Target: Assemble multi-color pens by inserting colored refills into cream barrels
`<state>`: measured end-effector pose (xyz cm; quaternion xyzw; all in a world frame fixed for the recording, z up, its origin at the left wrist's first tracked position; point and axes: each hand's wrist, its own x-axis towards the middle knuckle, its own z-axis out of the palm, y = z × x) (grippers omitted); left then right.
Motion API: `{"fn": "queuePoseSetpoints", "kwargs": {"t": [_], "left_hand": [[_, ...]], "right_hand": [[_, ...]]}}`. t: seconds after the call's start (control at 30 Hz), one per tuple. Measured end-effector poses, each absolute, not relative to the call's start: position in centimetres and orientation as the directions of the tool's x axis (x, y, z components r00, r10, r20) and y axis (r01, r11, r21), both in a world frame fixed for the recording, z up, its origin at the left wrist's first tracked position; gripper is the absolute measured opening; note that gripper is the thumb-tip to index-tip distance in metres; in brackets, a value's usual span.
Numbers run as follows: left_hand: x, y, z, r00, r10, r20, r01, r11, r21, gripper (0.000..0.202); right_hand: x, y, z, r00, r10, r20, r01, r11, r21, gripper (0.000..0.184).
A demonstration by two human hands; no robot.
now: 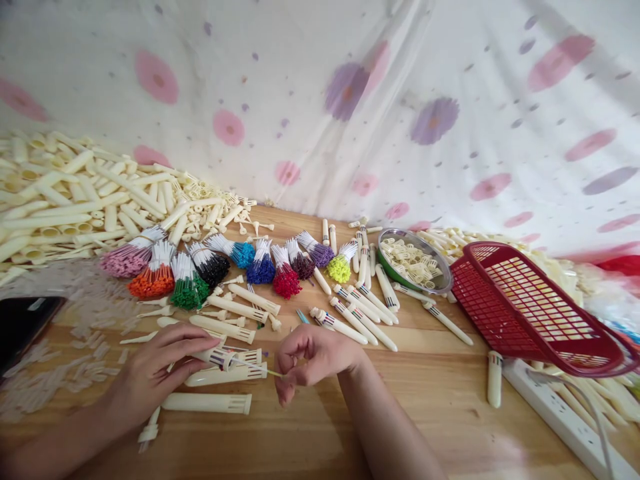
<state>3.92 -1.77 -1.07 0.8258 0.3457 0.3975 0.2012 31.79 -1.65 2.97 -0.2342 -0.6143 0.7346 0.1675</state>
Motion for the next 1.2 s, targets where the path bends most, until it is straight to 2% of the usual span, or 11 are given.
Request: {"fn": "queuePoseSetpoints", "kwargs": {"t": [0.27, 0.6, 0.83, 0.97, 1.1, 1.17, 1.2], "left_hand": [[4.0, -1.8, -0.7, 0.463, 0.687, 0.56, 0.402, -0.726, 0.558, 0.021], [4.2, -1.8, -0.3, 0.441, 0.717, 0.54, 0.418, -0.697, 0.583, 0.019], [4.1, -1.8, -0.6, 0.451, 0.72, 0.527, 0.423, -0.692, 0.585, 0.019], [4.0, -1.7, -0.8, 0.434, 0.723, 0.537, 0.439, -0.69, 0.575, 0.019], [4.0, -1.7, -0.5, 0.436, 0.704, 0.56, 0.461, -0.71, 0.532, 0.017], [4.0, -1.7, -0.3, 0.45, 0.688, 0.569, 0.47, -0.724, 0.504, 0.017], [4.0, -1.6, -0.3, 0.455, 0.68, 0.575, 0.476, -0.731, 0.489, 0.016]], "right_hand": [[31.0, -1.7, 3.4, -0.815, 0.53, -0.234, 0.142, -0.208, -0.968, 0.012], [31.0, -1.9, 3.8, -0.817, 0.557, -0.15, 0.122, -0.087, -0.989, 0.019], [30.9, -2.0, 3.9, -0.776, 0.606, -0.177, 0.117, -0.137, -0.984, 0.014], [30.9, -2.0, 4.0, -0.725, 0.646, -0.24, 0.156, -0.186, -0.97, 0.011], [30.8, -1.9, 3.6, -0.676, 0.675, -0.295, 0.177, -0.24, -0.954, 0.016], [30.5, -1.9, 3.4, -0.63, 0.732, -0.258, 0.224, -0.146, -0.963, 0.02], [30.2, -1.9, 3.4, -0.592, 0.78, -0.202, 0.268, -0.046, -0.962, 0.02]]}}
